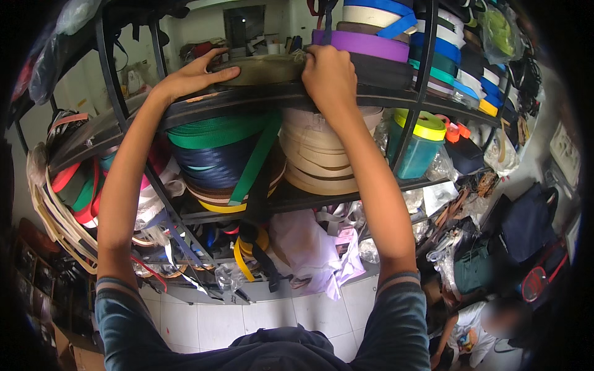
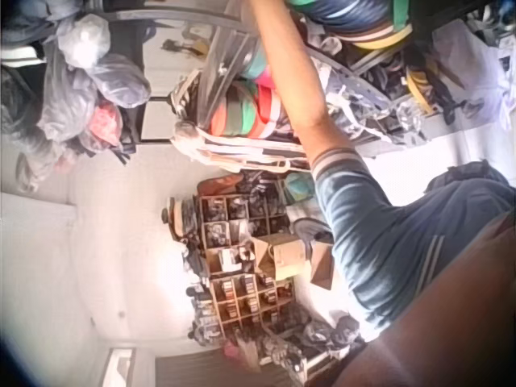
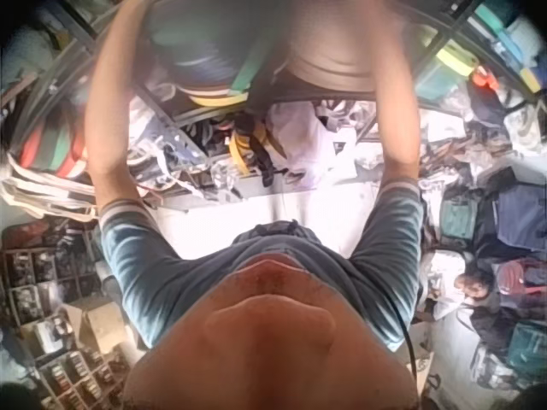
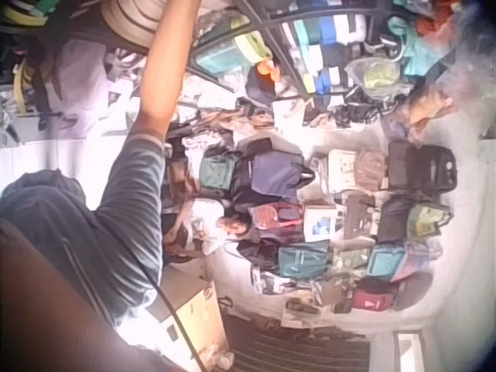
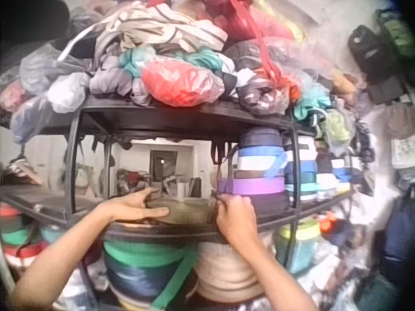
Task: The person picks up several rolls of textile webbing from a box, walks to a storage shelf, and places each roll onto the corresponding stacks on the shelf.
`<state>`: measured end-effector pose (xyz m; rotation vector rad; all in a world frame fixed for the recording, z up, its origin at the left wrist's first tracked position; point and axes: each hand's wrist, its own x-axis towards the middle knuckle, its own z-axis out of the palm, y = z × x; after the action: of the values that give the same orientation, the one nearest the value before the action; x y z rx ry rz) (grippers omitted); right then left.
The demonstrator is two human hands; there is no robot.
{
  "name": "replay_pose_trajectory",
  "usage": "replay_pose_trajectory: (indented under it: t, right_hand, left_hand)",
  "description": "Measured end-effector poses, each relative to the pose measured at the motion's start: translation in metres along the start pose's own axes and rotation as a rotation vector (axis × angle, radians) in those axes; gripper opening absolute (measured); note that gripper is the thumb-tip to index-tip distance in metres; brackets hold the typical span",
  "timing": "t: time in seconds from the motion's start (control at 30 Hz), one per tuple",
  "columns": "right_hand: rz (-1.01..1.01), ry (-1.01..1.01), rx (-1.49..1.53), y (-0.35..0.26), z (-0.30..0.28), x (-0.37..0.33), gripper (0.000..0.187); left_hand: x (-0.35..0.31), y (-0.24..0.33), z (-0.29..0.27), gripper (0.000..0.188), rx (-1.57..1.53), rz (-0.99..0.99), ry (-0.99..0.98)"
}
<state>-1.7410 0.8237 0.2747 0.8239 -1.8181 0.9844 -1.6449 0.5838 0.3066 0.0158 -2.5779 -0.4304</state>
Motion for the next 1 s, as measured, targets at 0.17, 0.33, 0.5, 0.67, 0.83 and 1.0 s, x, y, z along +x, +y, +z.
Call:
replay_pose_trajectory:
  t: [0.17, 0.33, 0.5, 0.67, 0.83, 1.0]
  right_hand:
    - [-0.108, -0.028, 0.226, 0.016, -0.012, -0.023, 0.018]
    - [-0.266, 0.012, 0.494, 0.024, -0.015, -0.06, 0.022]
    - [-0.017, -0.274, 0.854, 0.012, -0.018, -0.162, 0.021]
    - [0.183, -0.891, 1.27, -0.034, -0.007, -0.298, 0.016]
    - [0.417, -1.535, 1.396, -0.102, -0.03, -0.432, 0.021]
    - [0.198, -1.872, 1.486, -0.201, -0.095, -0.488, 0.019]
  left_hand:
    - [-0.009, 0.008, -0.007, 0.085, 0.04, 0.07, 0.181]
    - [-0.092, 0.049, -0.008, 0.049, -0.058, 0.168, 0.603]
    - [-0.272, 0.08, 0.075, 0.036, -0.128, -0.123, 0.684]
    - [-0.472, 0.135, 0.161, 0.027, -0.24, -0.924, 0.657]
    - [-0.641, 0.248, 0.202, 0.024, -0.298, -1.413, 0.82]
    - [-0.741, 0.319, 0.201, 0.027, -0.233, -1.624, 1.114]
